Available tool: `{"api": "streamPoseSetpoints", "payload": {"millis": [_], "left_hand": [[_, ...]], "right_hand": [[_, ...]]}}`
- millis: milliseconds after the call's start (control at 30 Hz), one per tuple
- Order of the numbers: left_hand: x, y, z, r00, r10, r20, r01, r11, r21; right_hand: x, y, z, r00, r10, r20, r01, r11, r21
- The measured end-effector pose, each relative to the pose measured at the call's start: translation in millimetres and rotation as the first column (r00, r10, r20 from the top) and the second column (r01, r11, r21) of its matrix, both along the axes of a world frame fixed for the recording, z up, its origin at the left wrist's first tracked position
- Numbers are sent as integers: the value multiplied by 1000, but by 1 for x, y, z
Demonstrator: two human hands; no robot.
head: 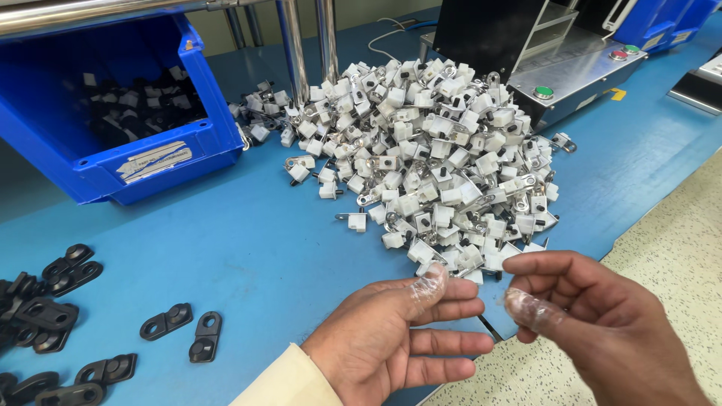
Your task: The person sits at a workbench and repeatedly assembles small parts by hand, picking a black plastic bracket and a white plastic piece, fitting the white piece onto the bracket, and placing the assembled unit aside. They continue this assembly cycle one part at a time throughout the episode.
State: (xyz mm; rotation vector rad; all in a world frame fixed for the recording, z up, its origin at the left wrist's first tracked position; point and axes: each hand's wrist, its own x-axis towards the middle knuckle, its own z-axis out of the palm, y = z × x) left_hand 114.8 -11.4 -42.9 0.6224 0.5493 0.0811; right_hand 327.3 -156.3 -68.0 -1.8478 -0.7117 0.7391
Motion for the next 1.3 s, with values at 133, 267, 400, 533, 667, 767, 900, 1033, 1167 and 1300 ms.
{"api": "streamPoseSetpoints", "payload": {"millis": [133,267,400,533,667,767,900,1033,1167,1300], "left_hand": [[2,1,0,999,-29,-45,30,999,24],[2,2,-1,991,-64,-119,73,995,66],[4,2,-5,975,-96,-199,122,985,124],[12,-5,-5,977,-117,-179,185,881,435],[17,-10,0,972,-86,-218,221,645,732],[19,-13,3,990,-89,-105,134,445,885],[29,-13,7,986,-161,-30,90,379,921],[34,-14,14,973,-204,-107,178,366,914],[36,-16,21,946,-178,-270,320,398,860],[35,-14,12,932,-160,-326,363,371,855]], "right_hand": [[39,-24,-24,994,4,-108,4,998,68],[90,-47,-47,987,127,96,-75,904,-422],[99,-55,-49,992,-103,69,124,837,-533],[83,-40,-26,863,-396,-313,267,885,-381],[63,-29,-12,821,-296,-489,223,954,-202],[56,-30,-12,806,-264,-530,201,964,-174],[53,-35,-16,800,-130,-585,115,991,-62],[49,-35,-18,804,-129,-580,102,992,-80],[44,-33,-14,808,-154,-569,110,988,-112],[46,-26,-4,867,-272,-417,188,954,-231]]}}
